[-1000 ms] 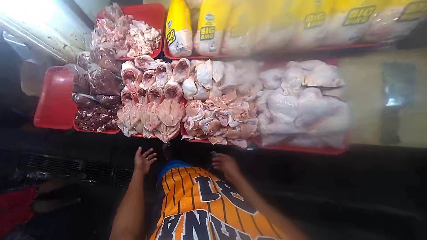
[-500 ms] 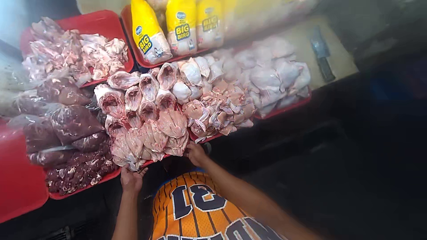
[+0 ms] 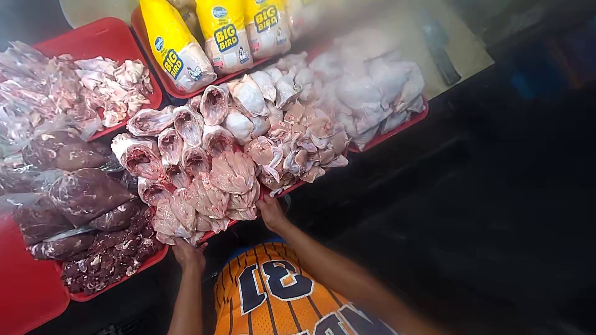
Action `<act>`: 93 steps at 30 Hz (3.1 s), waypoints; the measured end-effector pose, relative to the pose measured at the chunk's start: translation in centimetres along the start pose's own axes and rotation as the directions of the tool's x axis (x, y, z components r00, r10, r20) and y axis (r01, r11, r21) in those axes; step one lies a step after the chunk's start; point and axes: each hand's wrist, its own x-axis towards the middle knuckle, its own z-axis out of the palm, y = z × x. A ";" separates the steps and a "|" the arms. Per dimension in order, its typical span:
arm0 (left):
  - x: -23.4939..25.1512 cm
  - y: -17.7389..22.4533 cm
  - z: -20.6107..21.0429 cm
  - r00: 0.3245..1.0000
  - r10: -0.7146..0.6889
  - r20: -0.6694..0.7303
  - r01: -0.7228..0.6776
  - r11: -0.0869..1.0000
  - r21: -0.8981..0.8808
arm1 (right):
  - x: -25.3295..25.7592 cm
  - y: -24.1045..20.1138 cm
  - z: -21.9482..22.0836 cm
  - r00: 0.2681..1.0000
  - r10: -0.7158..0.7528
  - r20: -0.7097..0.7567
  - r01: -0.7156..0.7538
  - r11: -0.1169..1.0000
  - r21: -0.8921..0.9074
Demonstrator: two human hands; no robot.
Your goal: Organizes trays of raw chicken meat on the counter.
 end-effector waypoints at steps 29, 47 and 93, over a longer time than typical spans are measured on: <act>2.2 0.2 -5.5 0.869 -0.063 0.491 0.150 0.979 -0.140 | -1.1 -1.4 1.2 0.991 0.126 -0.048 -0.131 0.830 -0.542; 10.3 -5.7 -35.6 0.970 -0.200 -0.141 0.163 0.958 -0.235 | -6.2 6.8 7.0 0.858 0.463 0.222 -0.195 0.694 -0.693; 18.5 8.0 -25.9 0.996 0.030 -0.082 -0.046 0.981 -0.190 | -8.0 15.2 29.2 0.989 0.097 0.108 -0.117 0.973 0.200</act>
